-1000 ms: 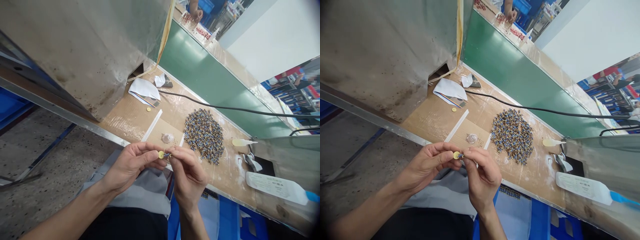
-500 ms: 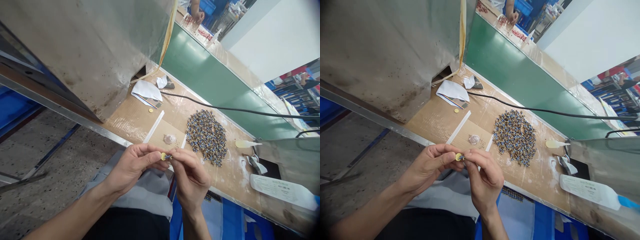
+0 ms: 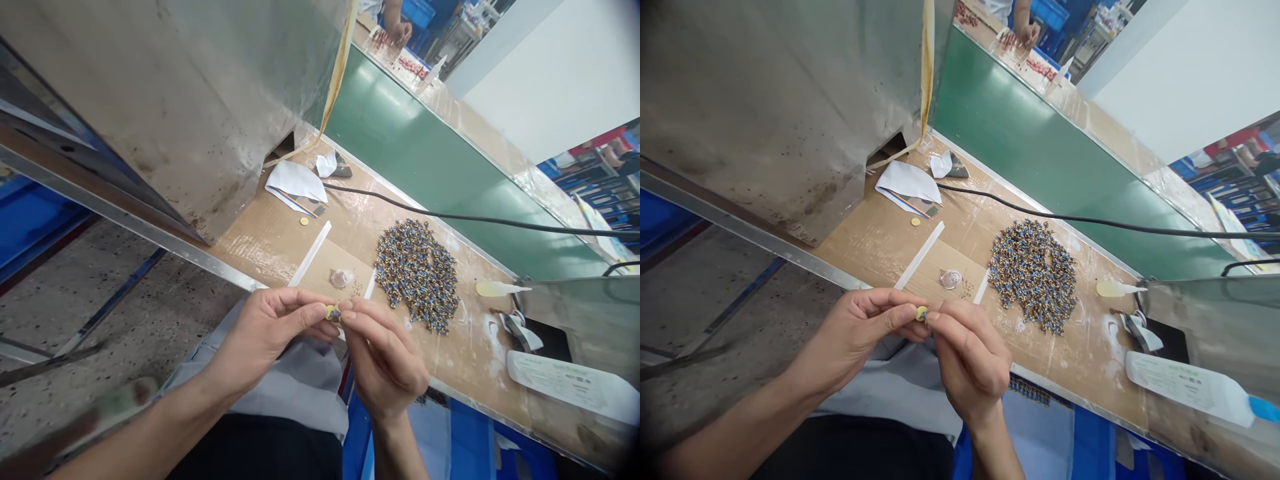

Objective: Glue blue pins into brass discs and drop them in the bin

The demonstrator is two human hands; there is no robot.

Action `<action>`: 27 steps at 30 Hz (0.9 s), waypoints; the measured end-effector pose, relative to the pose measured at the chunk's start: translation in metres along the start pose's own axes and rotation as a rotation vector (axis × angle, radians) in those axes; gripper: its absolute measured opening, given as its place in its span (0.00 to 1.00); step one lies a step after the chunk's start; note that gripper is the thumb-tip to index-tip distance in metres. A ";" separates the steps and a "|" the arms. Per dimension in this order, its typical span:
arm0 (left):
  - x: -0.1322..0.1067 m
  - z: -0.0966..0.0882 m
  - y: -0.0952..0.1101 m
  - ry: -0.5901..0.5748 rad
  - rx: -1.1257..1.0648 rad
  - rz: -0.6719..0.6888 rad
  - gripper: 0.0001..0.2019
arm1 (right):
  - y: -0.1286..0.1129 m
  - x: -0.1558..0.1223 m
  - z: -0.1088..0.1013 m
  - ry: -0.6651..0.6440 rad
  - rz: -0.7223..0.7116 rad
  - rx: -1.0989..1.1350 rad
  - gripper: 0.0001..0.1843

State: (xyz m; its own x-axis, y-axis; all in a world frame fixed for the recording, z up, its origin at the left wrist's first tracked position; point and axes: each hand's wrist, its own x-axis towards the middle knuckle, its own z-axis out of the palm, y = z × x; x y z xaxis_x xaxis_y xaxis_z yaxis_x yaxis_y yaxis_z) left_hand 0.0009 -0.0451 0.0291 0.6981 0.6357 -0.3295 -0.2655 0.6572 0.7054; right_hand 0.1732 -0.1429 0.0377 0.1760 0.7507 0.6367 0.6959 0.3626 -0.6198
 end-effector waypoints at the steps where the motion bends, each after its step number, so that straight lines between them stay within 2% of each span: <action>1: 0.000 0.001 0.002 0.014 0.040 0.007 0.08 | 0.001 -0.001 0.000 -0.009 -0.026 -0.016 0.24; 7: -0.006 0.007 0.008 0.079 0.256 0.059 0.09 | 0.002 -0.004 0.002 -0.014 -0.121 -0.100 0.25; 11: -0.009 0.011 0.005 0.099 0.290 0.065 0.12 | 0.001 -0.008 0.002 -0.016 -0.139 -0.114 0.25; 17: -0.010 0.016 0.006 0.089 0.384 0.129 0.10 | 0.000 -0.025 0.001 0.012 -0.168 -0.187 0.28; 27: -0.011 0.015 -0.003 0.137 0.546 0.216 0.12 | 0.000 -0.036 0.006 0.029 -0.188 -0.212 0.26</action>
State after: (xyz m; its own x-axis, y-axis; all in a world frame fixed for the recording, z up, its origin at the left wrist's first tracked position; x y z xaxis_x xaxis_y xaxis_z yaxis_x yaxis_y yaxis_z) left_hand 0.0043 -0.0599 0.0402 0.5643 0.8022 -0.1950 0.0130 0.2275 0.9737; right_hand 0.1621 -0.1670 0.0119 0.0475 0.6639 0.7463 0.8480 0.3681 -0.3814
